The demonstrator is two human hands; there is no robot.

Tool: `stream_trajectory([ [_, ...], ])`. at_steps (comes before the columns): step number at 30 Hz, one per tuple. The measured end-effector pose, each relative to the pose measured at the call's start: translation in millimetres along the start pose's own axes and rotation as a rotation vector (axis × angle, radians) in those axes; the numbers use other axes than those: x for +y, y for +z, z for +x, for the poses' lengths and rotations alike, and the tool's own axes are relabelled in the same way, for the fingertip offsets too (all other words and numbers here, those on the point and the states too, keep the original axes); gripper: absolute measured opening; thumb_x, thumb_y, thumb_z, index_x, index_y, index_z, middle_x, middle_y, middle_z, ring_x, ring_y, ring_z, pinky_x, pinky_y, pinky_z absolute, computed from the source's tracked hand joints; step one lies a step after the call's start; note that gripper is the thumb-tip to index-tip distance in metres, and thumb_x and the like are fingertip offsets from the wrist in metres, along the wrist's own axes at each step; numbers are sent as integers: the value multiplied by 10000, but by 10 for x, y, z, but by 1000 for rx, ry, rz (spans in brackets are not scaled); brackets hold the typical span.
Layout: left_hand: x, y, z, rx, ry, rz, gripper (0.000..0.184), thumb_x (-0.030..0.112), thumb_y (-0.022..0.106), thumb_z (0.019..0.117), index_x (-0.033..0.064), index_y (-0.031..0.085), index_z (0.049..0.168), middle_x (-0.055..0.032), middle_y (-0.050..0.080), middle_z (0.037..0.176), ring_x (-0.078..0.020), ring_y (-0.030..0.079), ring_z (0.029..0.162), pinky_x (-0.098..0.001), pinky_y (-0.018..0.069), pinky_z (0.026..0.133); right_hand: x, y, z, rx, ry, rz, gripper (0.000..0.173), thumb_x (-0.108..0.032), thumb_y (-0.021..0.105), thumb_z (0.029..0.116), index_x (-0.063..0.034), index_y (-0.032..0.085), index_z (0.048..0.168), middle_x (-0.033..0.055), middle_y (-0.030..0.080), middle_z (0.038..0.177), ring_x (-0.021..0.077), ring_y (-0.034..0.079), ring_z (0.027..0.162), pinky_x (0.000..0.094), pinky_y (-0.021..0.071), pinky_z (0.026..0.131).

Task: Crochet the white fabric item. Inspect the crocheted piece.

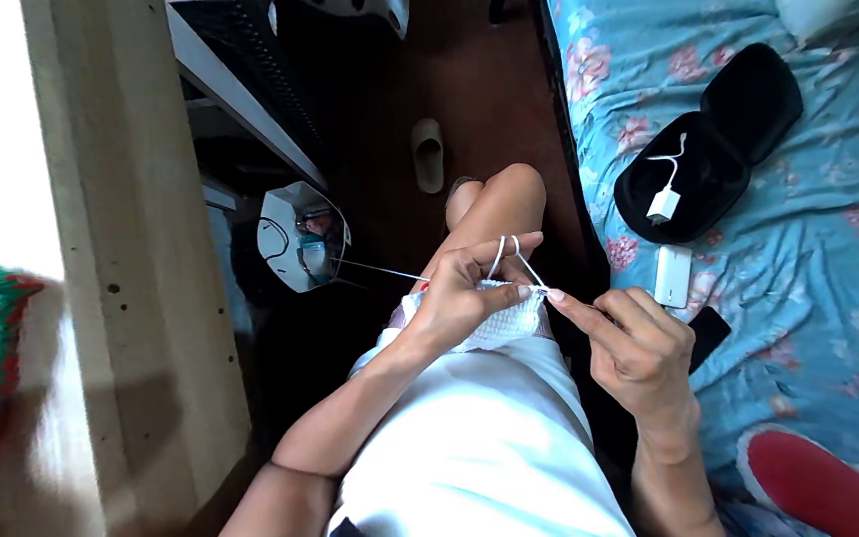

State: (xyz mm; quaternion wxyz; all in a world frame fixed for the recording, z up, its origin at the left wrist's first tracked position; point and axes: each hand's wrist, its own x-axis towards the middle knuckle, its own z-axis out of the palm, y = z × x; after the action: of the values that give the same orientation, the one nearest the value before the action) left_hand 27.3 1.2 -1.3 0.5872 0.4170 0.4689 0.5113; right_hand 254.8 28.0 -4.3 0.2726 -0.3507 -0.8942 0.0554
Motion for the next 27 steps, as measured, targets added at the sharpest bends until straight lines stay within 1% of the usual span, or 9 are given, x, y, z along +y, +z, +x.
stream_trajectory([
  [8, 16, -28, -4, 7, -49, -52, 516, -142, 660, 842, -12, 639, 1341, -67, 731, 799, -70, 652, 647, -195, 553, 617, 15, 22, 2, 24, -25, 0, 410, -13, 522, 959, -229, 805, 1162, 91, 613, 743, 220, 564, 681, 316, 412, 574],
  [11, 151, 37, -44, 85, -98, 35, 532, -208, 645, 785, -12, 666, 1279, -10, 704, 690, -10, 584, 529, -150, 501, 530, 7, 23, 3, 19, -21, -14, 413, -9, 521, 957, -229, 806, 1160, 92, 610, 740, 222, 562, 677, 314, 405, 571],
  [13, 118, 39, -41, 89, -52, 73, 530, -193, 655, 783, -10, 666, 1281, -4, 711, 713, -8, 597, 556, -156, 508, 554, 3, 20, 12, 13, -23, -24, 419, -5, 518, 953, -227, 808, 1158, 93, 605, 735, 222, 555, 663, 317, 401, 563],
  [14, 52, 7, -31, 50, 5, 64, 520, -162, 666, 815, -22, 646, 1315, -27, 731, 784, -38, 643, 633, -181, 549, 622, 3, 22, 15, 11, -25, -22, 422, -4, 517, 952, -228, 807, 1160, 92, 601, 731, 222, 552, 657, 319, 399, 557],
  [16, -13, -14, -13, 20, 74, 61, 515, -136, 673, 829, -29, 635, 1331, -46, 746, 846, -62, 677, 695, -203, 577, 672, 10, 38, 12, 16, -27, 7, 417, -7, 519, 955, -228, 804, 1165, 90, 593, 730, 220, 543, 659, 320, 394, 557],
  [18, -8, -19, -7, 11, 65, 35, 528, -142, 673, 827, -27, 629, 1340, -48, 741, 833, -63, 674, 690, -198, 573, 665, 25, 73, 11, 31, -28, 63, 401, -14, 524, 965, -221, 803, 1166, 87, 590, 730, 210, 539, 664, 310, 397, 566],
  [21, 0, -41, 7, -12, -21, -88, 549, -137, 669, 840, -7, 616, 1371, -66, 721, 788, -72, 645, 638, -197, 551, 613, 67, 150, -6, 64, -2, 194, 349, -41, 539, 991, -202, 808, 1144, 83, 611, 746, 179, 557, 695, 282, 426, 603],
  [24, -20, -47, 18, -28, -117, -245, 578, -136, 649, 848, 21, 595, 1402, -90, 724, 791, -85, 663, 632, -212, 569, 606, 98, 209, -31, 85, 28, 330, 316, -50, 546, 994, -174, 807, 1124, 79, 626, 763, 152, 579, 737, 257, 455, 655],
  [27, -57, -33, 4, -9, -90, -204, 575, -123, 653, 867, 27, 583, 1417, -89, 734, 812, -80, 673, 651, -206, 570, 616, 88, 221, -31, 91, 35, 300, 319, -43, 549, 986, -173, 812, 1114, 81, 635, 763, 156, 581, 730, 259, 456, 648],
])
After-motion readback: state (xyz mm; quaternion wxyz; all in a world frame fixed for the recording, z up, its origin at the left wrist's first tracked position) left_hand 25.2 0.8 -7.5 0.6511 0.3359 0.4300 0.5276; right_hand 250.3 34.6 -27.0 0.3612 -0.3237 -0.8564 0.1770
